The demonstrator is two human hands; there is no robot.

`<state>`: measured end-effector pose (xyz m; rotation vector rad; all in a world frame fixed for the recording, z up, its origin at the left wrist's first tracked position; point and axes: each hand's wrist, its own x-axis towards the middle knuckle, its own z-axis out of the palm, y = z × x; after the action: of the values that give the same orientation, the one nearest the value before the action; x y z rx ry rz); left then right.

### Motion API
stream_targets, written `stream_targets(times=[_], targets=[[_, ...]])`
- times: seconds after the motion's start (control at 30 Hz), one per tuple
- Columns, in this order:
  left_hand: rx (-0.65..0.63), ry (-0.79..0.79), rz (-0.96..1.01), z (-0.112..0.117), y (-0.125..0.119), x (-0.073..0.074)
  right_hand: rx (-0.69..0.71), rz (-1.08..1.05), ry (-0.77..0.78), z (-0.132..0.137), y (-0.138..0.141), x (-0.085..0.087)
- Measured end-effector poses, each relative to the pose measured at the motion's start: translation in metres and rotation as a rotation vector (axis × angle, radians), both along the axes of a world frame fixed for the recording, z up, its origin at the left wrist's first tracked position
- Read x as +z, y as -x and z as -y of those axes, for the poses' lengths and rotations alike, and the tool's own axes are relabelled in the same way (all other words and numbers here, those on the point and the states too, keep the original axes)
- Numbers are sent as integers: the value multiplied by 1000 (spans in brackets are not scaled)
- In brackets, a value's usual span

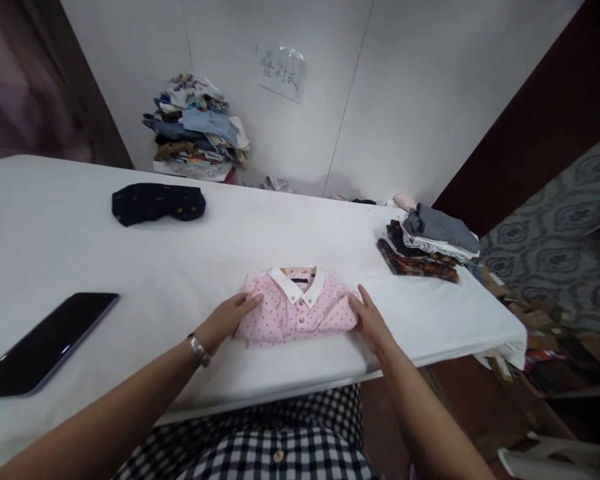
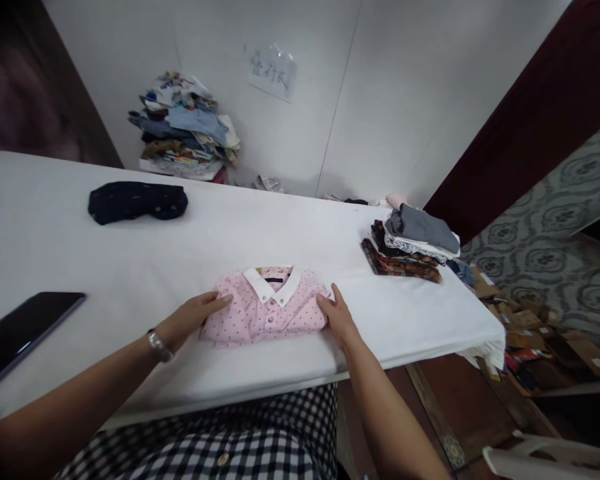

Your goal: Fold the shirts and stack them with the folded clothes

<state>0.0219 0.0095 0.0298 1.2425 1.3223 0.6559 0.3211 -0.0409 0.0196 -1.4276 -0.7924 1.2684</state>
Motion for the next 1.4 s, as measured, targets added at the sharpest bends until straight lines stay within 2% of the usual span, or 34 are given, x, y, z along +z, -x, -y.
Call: stream_targets(times=[0.1, 0.2, 0.27, 0.33, 0.43, 0.57, 0.67, 0.73, 0.8, 0.9, 1.0, 1.1, 1.17, 1.23, 1.3, 1.4], targets=[[32, -108, -133, -10, -7, 2, 47, 44, -99, -18, 5, 2], [55, -278, -370, -14, -12, 5, 106, 274, -202, -35, 6, -2], [-6, -300, -538, -14, -14, 7, 149, 540, -163, -44, 4, -7], [-76, -259, -717, -12, -13, 10, 177, 780, -105, -49, 0, -14], [-80, -234, -845, -9, -6, 9, 172, 926, -54, -48, -6, -20], [10, -306, -815, -11, 4, -10, 162, 904, -30, -39, -5, -16], [-1, -342, -811, -16, -1, -24, 182, 860, -41, -38, 4, -10], [-14, -309, -778, -19, -8, -26, 186, 798, -59, -41, 11, -11], [12, -243, -670, -22, -15, -22, 162, 709, -112, -45, 16, -16], [89, -173, -395, -25, -17, -9, 106, 564, -227, -52, 17, -18], [167, -231, -257, -30, -13, 4, 63, 457, -341, -63, 18, -5], [210, -312, -344, -38, -9, 11, 42, 450, -381, -81, 20, 10], [184, -278, -461, -45, -10, 11, 54, 505, -287, -96, 21, 10], [155, -216, -554, -49, -11, 9, 75, 576, -153, -109, 19, 0], [144, -219, -639, -50, -9, 8, 74, 610, -90, -116, 14, -13], [148, -474, -775, -41, -1, 6, -38, 571, -186, -108, 1, -27]])
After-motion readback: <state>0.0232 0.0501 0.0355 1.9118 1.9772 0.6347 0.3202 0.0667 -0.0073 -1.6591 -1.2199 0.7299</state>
